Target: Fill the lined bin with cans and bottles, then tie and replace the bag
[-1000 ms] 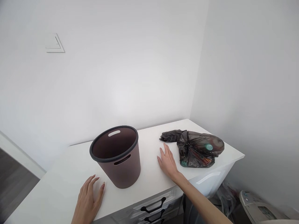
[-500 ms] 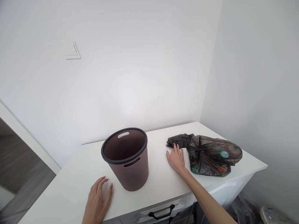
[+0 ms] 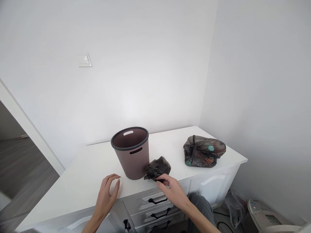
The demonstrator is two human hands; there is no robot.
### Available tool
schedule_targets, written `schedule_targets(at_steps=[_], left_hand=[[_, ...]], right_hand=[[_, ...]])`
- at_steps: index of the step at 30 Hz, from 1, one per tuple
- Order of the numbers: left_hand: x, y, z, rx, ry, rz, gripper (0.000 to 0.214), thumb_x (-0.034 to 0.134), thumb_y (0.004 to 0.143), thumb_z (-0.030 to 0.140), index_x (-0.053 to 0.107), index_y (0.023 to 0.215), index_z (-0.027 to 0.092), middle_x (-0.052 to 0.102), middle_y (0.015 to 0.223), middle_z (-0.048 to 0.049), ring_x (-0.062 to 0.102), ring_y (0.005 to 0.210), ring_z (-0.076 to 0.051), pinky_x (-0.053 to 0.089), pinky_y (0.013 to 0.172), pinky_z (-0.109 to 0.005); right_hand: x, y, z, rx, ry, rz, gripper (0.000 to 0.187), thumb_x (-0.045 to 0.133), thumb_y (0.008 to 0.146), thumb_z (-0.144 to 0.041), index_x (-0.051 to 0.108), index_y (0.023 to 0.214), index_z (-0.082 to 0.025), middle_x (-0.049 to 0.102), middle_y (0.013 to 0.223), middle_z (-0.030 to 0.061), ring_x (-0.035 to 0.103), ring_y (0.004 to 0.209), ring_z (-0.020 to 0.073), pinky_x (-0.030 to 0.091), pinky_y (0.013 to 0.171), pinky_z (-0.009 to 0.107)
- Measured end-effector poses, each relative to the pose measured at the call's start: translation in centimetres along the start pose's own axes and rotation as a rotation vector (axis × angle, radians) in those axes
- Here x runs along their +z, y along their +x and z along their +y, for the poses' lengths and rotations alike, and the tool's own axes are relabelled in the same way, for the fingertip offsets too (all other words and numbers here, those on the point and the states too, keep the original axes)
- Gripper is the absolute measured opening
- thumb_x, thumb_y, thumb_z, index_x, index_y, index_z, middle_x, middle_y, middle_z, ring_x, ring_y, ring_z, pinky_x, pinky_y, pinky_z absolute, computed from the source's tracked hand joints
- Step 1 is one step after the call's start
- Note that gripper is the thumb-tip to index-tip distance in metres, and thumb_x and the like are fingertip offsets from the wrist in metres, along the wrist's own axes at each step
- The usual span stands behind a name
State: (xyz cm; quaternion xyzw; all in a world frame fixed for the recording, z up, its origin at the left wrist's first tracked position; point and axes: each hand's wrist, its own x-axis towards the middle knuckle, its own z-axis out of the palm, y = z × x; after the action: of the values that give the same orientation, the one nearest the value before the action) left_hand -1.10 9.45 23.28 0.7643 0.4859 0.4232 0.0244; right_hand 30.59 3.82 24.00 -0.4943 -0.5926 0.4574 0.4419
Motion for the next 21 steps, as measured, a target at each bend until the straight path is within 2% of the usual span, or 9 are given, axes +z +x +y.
schedule_targets(at_steps=[4, 7, 9, 11, 14, 17, 19, 21], left_hand=[[-1.9, -0.8, 5.4, -0.029, -0.217, -0.101, 0.036, 0.047, 0.103, 0.042, 0.063, 0.132, 0.027, 0.065, 0.134, -0.0127, 0.06, 0.129, -0.028, 0.05, 0.108, -0.045], [-3.7, -0.6, 8.4, -0.067, -0.398, -0.282, 0.05, 0.046, 0.103, 0.047, 0.052, 0.148, 0.027, 0.062, 0.144, -0.0129, 0.056, 0.136, -0.028, 0.046, 0.114, -0.044], [-4.7, -0.6, 9.9, -0.091, -0.473, -0.383, 0.055, 0.048, 0.101, 0.054, 0.056, 0.147, 0.027, 0.066, 0.142, -0.0119, 0.059, 0.132, -0.03, 0.049, 0.11, -0.043], [-5.4, -1.0, 11.1, -0.109, -0.493, -0.427, 0.053, 0.054, 0.096, 0.058, 0.066, 0.137, 0.027, 0.072, 0.132, -0.0101, 0.064, 0.123, -0.032, 0.053, 0.103, -0.042], [-5.5, -2.1, 11.9, -0.146, -0.477, -0.406, 0.041, 0.06, 0.094, 0.055, 0.077, 0.115, 0.025, 0.078, 0.11, -0.0071, 0.069, 0.103, -0.029, 0.057, 0.09, -0.036], [-5.3, -3.3, 11.0, -0.239, -0.477, -0.324, 0.04, 0.055, 0.097, 0.054, 0.079, 0.098, 0.021, 0.076, 0.091, -0.0055, 0.065, 0.081, -0.023, 0.054, 0.07, -0.029], [-5.5, -4.0, 10.0, -0.307, -0.48, -0.268, 0.043, 0.054, 0.097, 0.056, 0.077, 0.096, 0.02, 0.074, 0.086, -0.005, 0.063, 0.078, -0.023, 0.053, 0.067, -0.028], [-6.0, -4.5, 9.1, -0.359, -0.499, -0.231, 0.044, 0.054, 0.097, 0.058, 0.077, 0.102, 0.02, 0.076, 0.091, -0.0054, 0.066, 0.085, -0.025, 0.055, 0.076, -0.03]], right_hand=[[0.3, -1.7, -5.9, 0.001, 0.232, -0.093, 0.037, 0.064, 0.093, -0.056, 0.075, 0.1, -0.022, 0.073, 0.103, 0.0057, 0.062, 0.107, 0.0253, 0.045, 0.1, 0.037], [0.6, -2.3, -8.8, -0.023, 0.291, -0.087, 0.037, 0.067, 0.091, -0.057, 0.07, 0.084, -0.021, 0.066, 0.088, 0.002, 0.057, 0.091, 0.0201, 0.045, 0.091, 0.034], [0.9, -2.9, -9.9, -0.05, 0.332, -0.056, 0.037, 0.068, 0.091, -0.057, 0.066, 0.083, -0.021, 0.064, 0.087, 0.0011, 0.056, 0.088, 0.019, 0.045, 0.089, 0.032], [1.2, -3.6, -10.4, -0.063, 0.373, -0.031, 0.036, 0.068, 0.092, -0.058, 0.067, 0.087, -0.022, 0.065, 0.089, 0.0012, 0.057, 0.091, 0.0196, 0.046, 0.09, 0.033], [1.9, -5.0, -10.3, -0.056, 0.41, -0.028, 0.036, 0.067, 0.093, -0.059, 0.07, 0.108, -0.026, 0.07, 0.106, 0.0019, 0.061, 0.104, 0.0213, 0.046, 0.1, 0.035], [3.0, -5.9, -9.1, -0.026, 0.366, -0.021, 0.048, 0.072, 0.091, -0.057, 0.065, 0.132, -0.033, 0.068, 0.13, 0.0019, 0.059, 0.122, 0.0226, 0.041, 0.112, 0.037], [3.7, -5.9, -8.1, -0.015, 0.305, -0.03, 0.051, 0.071, 0.09, -0.059, 0.066, 0.133, -0.031, 0.068, 0.133, 0.0031, 0.059, 0.123, 0.0244, 0.041, 0.113, 0.039], [4.4, -5.6, -7.5, -0.013, 0.253, -0.023, 0.052, 0.064, 0.092, -0.066, 0.071, 0.125, -0.026, 0.072, 0.126, 0.0051, 0.062, 0.115, 0.0264, 0.043, 0.109, 0.041]])
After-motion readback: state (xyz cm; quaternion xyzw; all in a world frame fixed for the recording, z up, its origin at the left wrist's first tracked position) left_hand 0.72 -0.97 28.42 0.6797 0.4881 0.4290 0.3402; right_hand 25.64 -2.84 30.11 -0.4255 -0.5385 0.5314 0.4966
